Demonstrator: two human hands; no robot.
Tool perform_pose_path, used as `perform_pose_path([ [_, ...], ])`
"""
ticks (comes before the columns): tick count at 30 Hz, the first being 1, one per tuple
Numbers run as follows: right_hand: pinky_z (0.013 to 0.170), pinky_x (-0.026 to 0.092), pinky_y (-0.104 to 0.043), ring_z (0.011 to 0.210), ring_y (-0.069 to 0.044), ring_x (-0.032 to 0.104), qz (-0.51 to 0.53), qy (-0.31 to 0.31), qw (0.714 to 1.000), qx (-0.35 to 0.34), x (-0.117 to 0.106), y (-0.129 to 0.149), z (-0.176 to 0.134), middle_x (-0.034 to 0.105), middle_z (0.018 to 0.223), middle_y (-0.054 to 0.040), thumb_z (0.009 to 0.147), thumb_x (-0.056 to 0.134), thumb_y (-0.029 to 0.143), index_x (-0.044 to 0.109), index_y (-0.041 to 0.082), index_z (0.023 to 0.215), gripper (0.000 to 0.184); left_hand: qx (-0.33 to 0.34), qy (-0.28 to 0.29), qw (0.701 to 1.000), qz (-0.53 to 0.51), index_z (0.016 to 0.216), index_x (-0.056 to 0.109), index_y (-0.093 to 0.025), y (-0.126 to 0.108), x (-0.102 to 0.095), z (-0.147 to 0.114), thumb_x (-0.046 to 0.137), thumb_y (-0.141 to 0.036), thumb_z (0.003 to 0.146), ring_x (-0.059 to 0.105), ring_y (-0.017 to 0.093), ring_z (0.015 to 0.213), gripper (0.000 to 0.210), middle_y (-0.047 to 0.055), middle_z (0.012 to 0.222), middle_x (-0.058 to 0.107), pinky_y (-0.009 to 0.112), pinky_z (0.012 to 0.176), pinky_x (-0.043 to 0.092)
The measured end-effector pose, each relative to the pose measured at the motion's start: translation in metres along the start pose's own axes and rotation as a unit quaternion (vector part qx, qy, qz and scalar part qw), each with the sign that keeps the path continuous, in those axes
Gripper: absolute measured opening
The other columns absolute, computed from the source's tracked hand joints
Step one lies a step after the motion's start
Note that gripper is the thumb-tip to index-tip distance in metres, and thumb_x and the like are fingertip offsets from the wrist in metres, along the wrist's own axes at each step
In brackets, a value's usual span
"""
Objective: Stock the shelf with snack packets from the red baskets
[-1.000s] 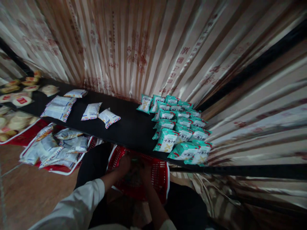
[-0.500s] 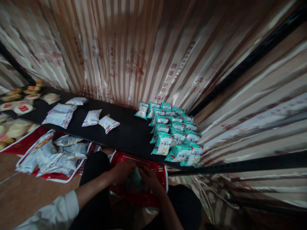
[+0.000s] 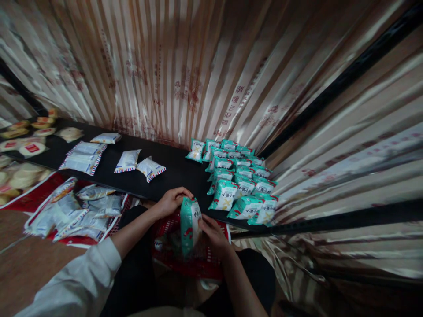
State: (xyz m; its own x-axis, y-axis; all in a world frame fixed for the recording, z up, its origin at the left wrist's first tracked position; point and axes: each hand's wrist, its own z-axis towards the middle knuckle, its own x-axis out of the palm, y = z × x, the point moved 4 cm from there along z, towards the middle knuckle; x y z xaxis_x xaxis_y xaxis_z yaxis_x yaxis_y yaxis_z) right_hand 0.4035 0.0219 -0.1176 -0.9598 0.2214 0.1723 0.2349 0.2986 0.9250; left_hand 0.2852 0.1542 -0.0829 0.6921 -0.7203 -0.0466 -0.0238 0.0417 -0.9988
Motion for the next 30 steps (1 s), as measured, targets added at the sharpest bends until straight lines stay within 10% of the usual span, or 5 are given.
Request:
perform_pose_path([
  [6, 0.065, 0.048, -0.029, 0.073, -0.018, 0.062, 0.027, -0.11, 0.992, -0.054, 0.011, 0.018, 0.025, 0.068, 0.082, -0.0037, 0.066, 0.067, 0.048, 0.059, 0.017, 0.089, 0.04, -0.077, -0.162, 0.982, -0.059, 0.089, 0.059, -0.014, 0.017, -0.016, -0.009, 0.044, -0.047, 0.081, 0.058, 0.014, 0.074, 0.037, 0.005, 0.084, 0.062, 0.023, 0.06, 0.046],
  [15, 0.081, 0.046, -0.037, 0.087, -0.023, 0.058, -0.218, -0.318, 0.906, -0.172, 0.0, 0.041, 0.08, 0.063, 0.096, -0.0119, 0.07, 0.059, 0.052, 0.057, 0.013, 0.099, 0.05, -0.081, -0.137, 0.987, 0.016, 0.112, 0.051, -0.014, 0.045, -0.003, 0.019, 0.06, -0.032, 0.072, 0.058, 0.012, 0.074, 0.045, 0.006, 0.094, 0.063, 0.024, 0.066, 0.047],
  [30, 0.101, 0.033, -0.044, 0.123, -0.024, 0.04, -0.39, -0.331, 0.815, -0.274, 0.011, 0.061, 0.173, 0.043, 0.135, -0.0142, 0.082, 0.039, 0.023, 0.031, 0.014, 0.138, 0.057, -0.106, -0.191, 0.941, 0.259, 0.12, 0.051, -0.021, 0.032, -0.05, 0.149, 0.049, -0.027, 0.082, 0.06, 0.018, 0.096, 0.038, 0.005, 0.109, 0.065, 0.026, 0.081, 0.045],
])
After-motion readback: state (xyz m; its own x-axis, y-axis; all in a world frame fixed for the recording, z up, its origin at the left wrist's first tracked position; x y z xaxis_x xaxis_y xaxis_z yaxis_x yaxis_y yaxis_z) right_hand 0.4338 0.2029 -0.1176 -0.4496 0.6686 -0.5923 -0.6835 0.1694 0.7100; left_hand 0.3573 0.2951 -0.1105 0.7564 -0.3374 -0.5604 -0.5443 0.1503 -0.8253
